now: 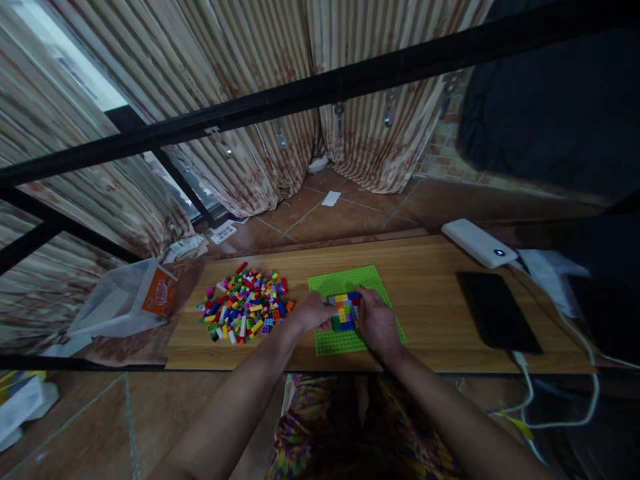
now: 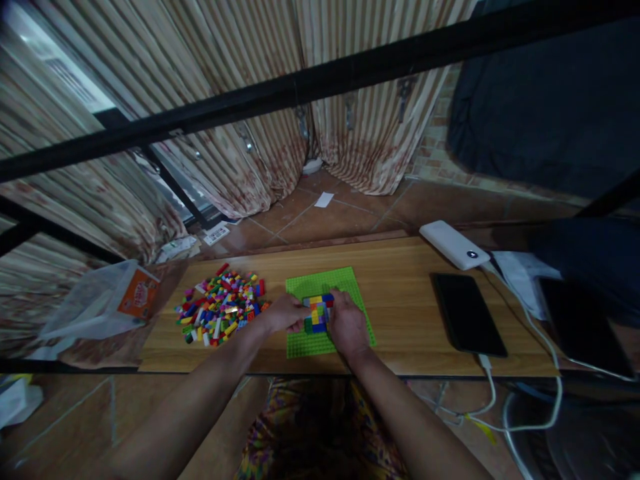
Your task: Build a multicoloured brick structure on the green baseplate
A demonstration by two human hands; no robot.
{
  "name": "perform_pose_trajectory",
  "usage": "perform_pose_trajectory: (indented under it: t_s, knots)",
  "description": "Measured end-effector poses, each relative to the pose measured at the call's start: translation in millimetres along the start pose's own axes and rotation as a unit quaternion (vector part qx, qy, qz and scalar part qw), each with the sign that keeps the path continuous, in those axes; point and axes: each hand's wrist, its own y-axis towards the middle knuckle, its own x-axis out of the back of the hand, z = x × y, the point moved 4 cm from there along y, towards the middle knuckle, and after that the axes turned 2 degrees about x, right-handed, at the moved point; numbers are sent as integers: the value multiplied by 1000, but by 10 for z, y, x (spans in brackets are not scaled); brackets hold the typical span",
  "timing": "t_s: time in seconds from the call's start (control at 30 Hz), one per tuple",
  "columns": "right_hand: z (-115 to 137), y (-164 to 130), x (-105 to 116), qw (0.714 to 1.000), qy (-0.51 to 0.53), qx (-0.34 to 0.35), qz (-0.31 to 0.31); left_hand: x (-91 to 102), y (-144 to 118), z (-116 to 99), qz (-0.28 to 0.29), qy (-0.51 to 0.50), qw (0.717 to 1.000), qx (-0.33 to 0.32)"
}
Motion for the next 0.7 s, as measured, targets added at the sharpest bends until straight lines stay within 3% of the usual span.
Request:
perform_pose_trajectory:
  t_s: [0.23,0.43,0.7]
  knots:
    - [-14,-11,-20,1000,2,-7,1,-11,36,-72,17,65,998,8]
    - [6,-12,-24,1000,-13,3,4,-32,10,-142,-8,84,996,17]
    - [-65,-21,23,998,48,5,-37,-86,-124,4,-59,-22,998,8]
